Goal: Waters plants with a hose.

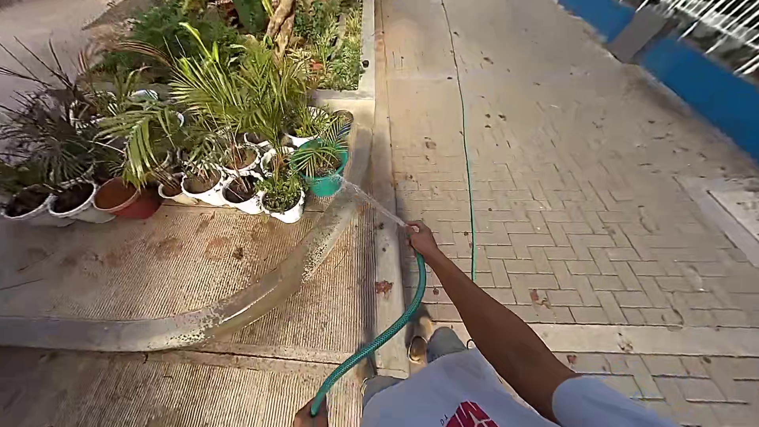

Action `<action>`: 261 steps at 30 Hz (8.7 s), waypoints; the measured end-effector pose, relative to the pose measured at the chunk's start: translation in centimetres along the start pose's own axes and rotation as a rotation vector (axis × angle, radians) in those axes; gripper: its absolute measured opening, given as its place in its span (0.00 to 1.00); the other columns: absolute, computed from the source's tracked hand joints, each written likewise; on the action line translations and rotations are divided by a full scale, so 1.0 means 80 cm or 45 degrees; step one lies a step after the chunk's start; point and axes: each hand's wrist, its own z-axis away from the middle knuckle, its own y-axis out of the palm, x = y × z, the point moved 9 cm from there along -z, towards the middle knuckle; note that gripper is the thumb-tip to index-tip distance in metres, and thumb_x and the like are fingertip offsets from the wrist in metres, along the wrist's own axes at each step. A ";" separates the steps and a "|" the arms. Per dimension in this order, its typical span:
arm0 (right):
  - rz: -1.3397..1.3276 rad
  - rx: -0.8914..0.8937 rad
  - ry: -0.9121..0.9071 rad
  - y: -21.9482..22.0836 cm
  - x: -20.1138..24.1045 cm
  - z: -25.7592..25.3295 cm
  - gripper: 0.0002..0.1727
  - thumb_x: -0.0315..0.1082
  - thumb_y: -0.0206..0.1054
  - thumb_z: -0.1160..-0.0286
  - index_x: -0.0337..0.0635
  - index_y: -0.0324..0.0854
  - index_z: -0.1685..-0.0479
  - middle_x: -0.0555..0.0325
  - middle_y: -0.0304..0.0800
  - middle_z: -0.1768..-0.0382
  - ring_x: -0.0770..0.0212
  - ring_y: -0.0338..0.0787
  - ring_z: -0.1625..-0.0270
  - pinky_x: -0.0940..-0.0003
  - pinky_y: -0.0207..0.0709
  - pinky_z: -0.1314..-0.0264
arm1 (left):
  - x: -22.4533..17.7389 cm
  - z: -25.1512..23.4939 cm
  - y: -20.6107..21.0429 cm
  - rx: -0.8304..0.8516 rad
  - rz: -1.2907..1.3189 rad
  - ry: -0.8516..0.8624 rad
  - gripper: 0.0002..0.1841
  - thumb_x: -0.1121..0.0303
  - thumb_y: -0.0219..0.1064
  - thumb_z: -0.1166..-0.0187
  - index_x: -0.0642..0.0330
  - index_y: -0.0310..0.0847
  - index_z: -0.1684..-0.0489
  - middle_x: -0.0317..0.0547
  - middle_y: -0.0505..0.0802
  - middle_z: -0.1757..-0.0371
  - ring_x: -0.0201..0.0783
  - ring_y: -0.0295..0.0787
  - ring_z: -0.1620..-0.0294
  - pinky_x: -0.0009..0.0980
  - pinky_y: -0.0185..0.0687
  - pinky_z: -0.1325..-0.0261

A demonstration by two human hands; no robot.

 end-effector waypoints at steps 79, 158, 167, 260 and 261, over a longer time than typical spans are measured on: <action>0.452 0.937 0.034 -0.314 0.678 -1.578 0.19 0.42 0.56 0.06 0.41 0.73 0.27 0.55 0.80 0.75 0.68 0.76 0.84 0.74 0.74 0.79 | -1.538 -0.674 0.594 -0.397 0.343 -0.719 0.21 0.58 0.70 0.18 0.60 0.81 0.83 0.42 0.78 0.85 0.39 0.73 0.81 0.47 0.71 0.70; 1.111 1.183 -0.559 0.209 0.955 -1.695 0.19 0.41 0.55 0.07 0.44 0.77 0.27 0.39 0.89 0.59 0.48 0.89 0.71 0.51 0.84 0.65 | -1.601 -0.992 0.520 -1.066 0.943 -1.145 0.15 0.63 0.70 0.18 0.65 0.85 0.73 0.42 0.79 0.82 0.37 0.73 0.79 0.44 0.73 0.67; 1.044 1.194 -0.622 0.216 0.977 -1.675 0.19 0.44 0.54 0.07 0.46 0.76 0.27 0.39 0.88 0.63 0.48 0.86 0.74 0.51 0.82 0.69 | -1.599 -0.993 0.517 -1.084 0.989 -1.170 0.18 0.61 0.69 0.18 0.63 0.82 0.79 0.38 0.74 0.85 0.35 0.68 0.83 0.41 0.69 0.72; 0.750 1.086 -0.778 0.242 1.043 -1.627 0.20 0.47 0.56 0.08 0.49 0.77 0.27 0.44 0.87 0.68 0.51 0.85 0.78 0.52 0.82 0.72 | -1.578 -0.989 0.519 -1.139 1.051 -1.176 0.21 0.59 0.69 0.17 0.60 0.78 0.83 0.38 0.73 0.86 0.36 0.69 0.83 0.43 0.68 0.71; 0.757 1.094 -0.783 0.240 1.042 -1.626 0.20 0.47 0.56 0.08 0.49 0.76 0.27 0.43 0.87 0.68 0.50 0.84 0.78 0.51 0.82 0.72 | -1.577 -0.989 0.518 -1.137 1.050 -1.175 0.21 0.59 0.69 0.17 0.60 0.78 0.83 0.38 0.73 0.86 0.37 0.69 0.82 0.43 0.68 0.71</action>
